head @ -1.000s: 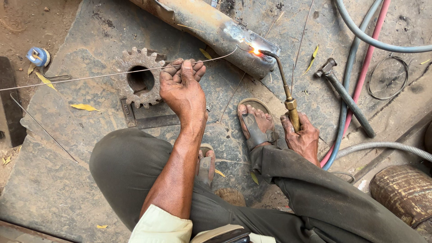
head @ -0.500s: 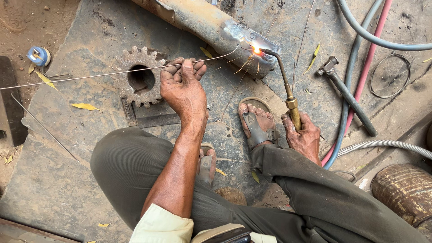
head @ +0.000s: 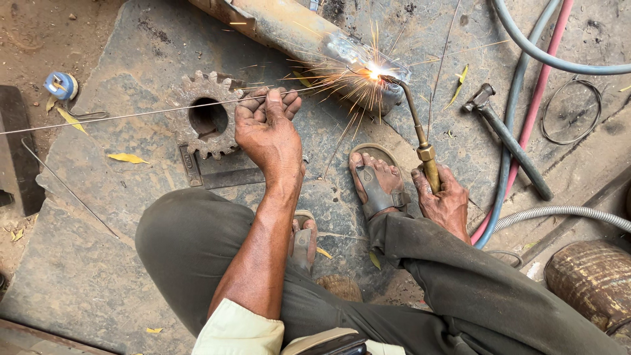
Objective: The person uses a welding torch and filler rod to weld a seam on a metal pipe. They feed the rod into the molten pool while moving the torch along the joint, producing sparks and a visible weld bead.
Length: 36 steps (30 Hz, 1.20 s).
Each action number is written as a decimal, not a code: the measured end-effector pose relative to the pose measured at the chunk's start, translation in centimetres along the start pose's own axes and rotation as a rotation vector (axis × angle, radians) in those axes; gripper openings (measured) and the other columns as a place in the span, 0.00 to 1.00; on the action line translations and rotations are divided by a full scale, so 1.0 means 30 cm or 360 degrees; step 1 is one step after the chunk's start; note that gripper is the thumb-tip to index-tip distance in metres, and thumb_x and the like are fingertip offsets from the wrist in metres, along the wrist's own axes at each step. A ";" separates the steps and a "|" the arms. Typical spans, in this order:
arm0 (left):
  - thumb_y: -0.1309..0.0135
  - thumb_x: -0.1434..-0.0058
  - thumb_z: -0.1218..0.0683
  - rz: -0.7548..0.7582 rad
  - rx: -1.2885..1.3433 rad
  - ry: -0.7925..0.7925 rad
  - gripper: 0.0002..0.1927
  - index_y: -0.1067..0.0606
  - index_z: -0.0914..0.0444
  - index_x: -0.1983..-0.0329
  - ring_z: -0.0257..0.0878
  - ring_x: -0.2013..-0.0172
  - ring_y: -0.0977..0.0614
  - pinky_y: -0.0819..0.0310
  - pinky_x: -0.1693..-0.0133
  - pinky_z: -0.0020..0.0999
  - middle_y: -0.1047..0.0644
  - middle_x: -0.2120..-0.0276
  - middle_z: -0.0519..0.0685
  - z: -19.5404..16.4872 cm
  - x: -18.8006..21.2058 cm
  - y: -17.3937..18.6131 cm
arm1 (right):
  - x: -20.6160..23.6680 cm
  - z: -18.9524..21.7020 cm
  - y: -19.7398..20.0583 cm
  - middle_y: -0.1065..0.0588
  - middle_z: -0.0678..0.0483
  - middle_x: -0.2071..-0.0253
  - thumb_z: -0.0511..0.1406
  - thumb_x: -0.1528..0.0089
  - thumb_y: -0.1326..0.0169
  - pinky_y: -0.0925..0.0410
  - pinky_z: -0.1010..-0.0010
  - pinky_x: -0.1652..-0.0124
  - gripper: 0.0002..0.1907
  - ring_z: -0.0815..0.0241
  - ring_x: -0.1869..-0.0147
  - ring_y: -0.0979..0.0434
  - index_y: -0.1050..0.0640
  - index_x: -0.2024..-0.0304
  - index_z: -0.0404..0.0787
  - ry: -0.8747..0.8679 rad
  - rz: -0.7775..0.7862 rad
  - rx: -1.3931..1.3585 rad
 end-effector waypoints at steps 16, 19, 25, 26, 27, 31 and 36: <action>0.52 0.30 0.65 0.0030 -0.0050 -0.0029 0.08 0.34 0.73 0.50 0.47 0.58 0.13 0.10 0.56 0.37 0.22 0.58 0.63 -0.002 0.001 -0.002 | -0.006 -0.004 -0.002 0.26 0.54 0.76 0.44 0.34 0.39 0.32 0.62 0.71 0.15 0.63 0.73 0.27 0.19 0.55 0.41 0.0047 -0.0024 -0.0006; 0.52 0.30 0.65 0.0015 -0.0059 -0.0025 0.08 0.34 0.73 0.50 0.47 0.58 0.13 0.09 0.56 0.37 0.22 0.59 0.62 0.002 0.004 0.000 | -0.004 -0.005 0.000 0.27 0.53 0.78 0.44 0.34 0.39 0.33 0.62 0.71 0.14 0.62 0.74 0.28 0.19 0.55 0.40 -0.0008 -0.0025 -0.0026; 0.52 0.30 0.65 0.0015 0.0007 -0.0016 0.08 0.35 0.72 0.50 0.47 0.58 0.13 0.11 0.56 0.38 0.22 0.59 0.62 0.006 0.001 0.002 | 0.005 0.011 0.007 0.28 0.52 0.78 0.43 0.34 0.38 0.34 0.63 0.71 0.14 0.61 0.74 0.29 0.19 0.54 0.40 -0.0009 -0.0035 -0.0014; 0.52 0.30 0.65 0.0022 0.0045 -0.0020 0.08 0.35 0.72 0.50 0.47 0.58 0.14 0.11 0.55 0.38 0.22 0.58 0.62 0.006 -0.002 0.002 | 0.006 0.016 0.008 0.28 0.53 0.78 0.43 0.34 0.38 0.34 0.63 0.71 0.14 0.62 0.74 0.29 0.19 0.55 0.40 0.0023 -0.0045 -0.0022; 0.52 0.30 0.65 0.0017 0.0023 -0.0017 0.08 0.35 0.72 0.50 0.47 0.58 0.13 0.11 0.55 0.38 0.22 0.58 0.62 0.006 -0.005 0.002 | 0.007 0.021 0.010 0.27 0.54 0.77 0.43 0.34 0.38 0.34 0.64 0.71 0.14 0.63 0.74 0.28 0.19 0.55 0.40 0.0060 -0.0057 -0.0034; 0.52 0.30 0.65 -0.0004 -0.0017 0.0008 0.08 0.35 0.72 0.50 0.47 0.59 0.13 0.10 0.56 0.38 0.22 0.58 0.62 0.010 -0.003 0.004 | 0.003 0.019 0.008 0.28 0.54 0.78 0.43 0.34 0.39 0.34 0.63 0.72 0.14 0.63 0.74 0.29 0.19 0.54 0.41 0.0018 -0.0032 -0.0023; 0.52 0.30 0.64 0.0008 -0.0076 -0.0009 0.08 0.34 0.73 0.50 0.47 0.58 0.13 0.10 0.56 0.38 0.22 0.58 0.62 0.008 0.003 0.006 | 0.000 0.004 0.000 0.29 0.54 0.80 0.45 0.34 0.39 0.34 0.63 0.73 0.15 0.62 0.76 0.30 0.20 0.54 0.41 -0.0044 0.0017 0.0010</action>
Point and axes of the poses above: each hand's wrist, its own x-axis away from the middle knuckle, its own y-axis out of the back of the hand, z = x × y, the point moved 4 cm from there along -x, towards the middle knuckle
